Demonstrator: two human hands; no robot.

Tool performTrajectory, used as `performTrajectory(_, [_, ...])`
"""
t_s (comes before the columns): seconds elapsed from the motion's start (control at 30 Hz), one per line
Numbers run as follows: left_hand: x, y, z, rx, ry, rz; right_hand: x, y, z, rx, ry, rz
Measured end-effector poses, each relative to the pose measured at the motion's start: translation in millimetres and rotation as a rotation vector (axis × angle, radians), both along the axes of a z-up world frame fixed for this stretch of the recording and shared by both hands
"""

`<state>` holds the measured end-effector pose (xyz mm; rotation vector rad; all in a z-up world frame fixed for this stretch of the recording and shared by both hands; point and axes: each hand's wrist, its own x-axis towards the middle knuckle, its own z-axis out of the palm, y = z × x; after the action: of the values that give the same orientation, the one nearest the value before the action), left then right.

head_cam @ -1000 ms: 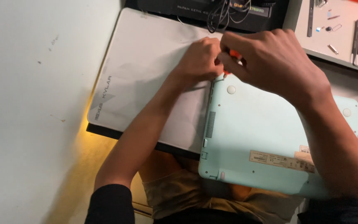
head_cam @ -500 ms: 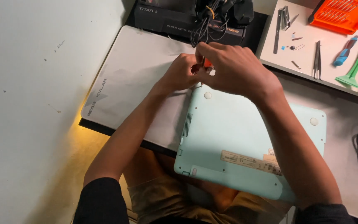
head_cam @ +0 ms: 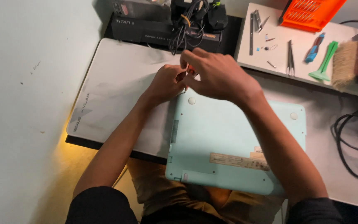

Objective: Removing screws from the back cover of a laptop using a screwdriver

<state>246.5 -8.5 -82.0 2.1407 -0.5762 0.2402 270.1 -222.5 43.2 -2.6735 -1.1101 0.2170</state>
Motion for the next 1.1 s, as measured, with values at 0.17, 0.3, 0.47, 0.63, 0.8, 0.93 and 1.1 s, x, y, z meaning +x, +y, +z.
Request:
performTrajectory(0.17, [-2, -3, 11, -0.09, 0.096, 0.03, -1, -2, 10, 0.036, -0.249, 0.059])
performTrajectory(0.3, [3, -5, 8, -0.06, 0.04, 0.02, 4, -6, 14, 0.094, -0.158, 0.183])
performTrajectory(0.47, [16, -6, 1, -0.087, 0.025, 0.019, -11, -1, 27, -0.014, -0.161, 0.112])
performTrajectory(0.63, [24, -7, -13, -0.102, 0.107, 0.069, -14, 4, 22, 0.07, -0.187, 0.174])
performTrajectory(0.8, [36, -7, -25, -0.066, 0.077, 0.107, -18, 8, 16, -0.038, -0.388, 0.186])
performTrajectory(0.93, [35, -12, -24, 0.057, 0.139, 0.113, -20, 8, 16, -0.143, -0.345, 0.147])
performTrajectory(1.1, [27, -9, -15, -0.031, 0.118, 0.085, -20, 8, 14, -0.075, -0.366, 0.165])
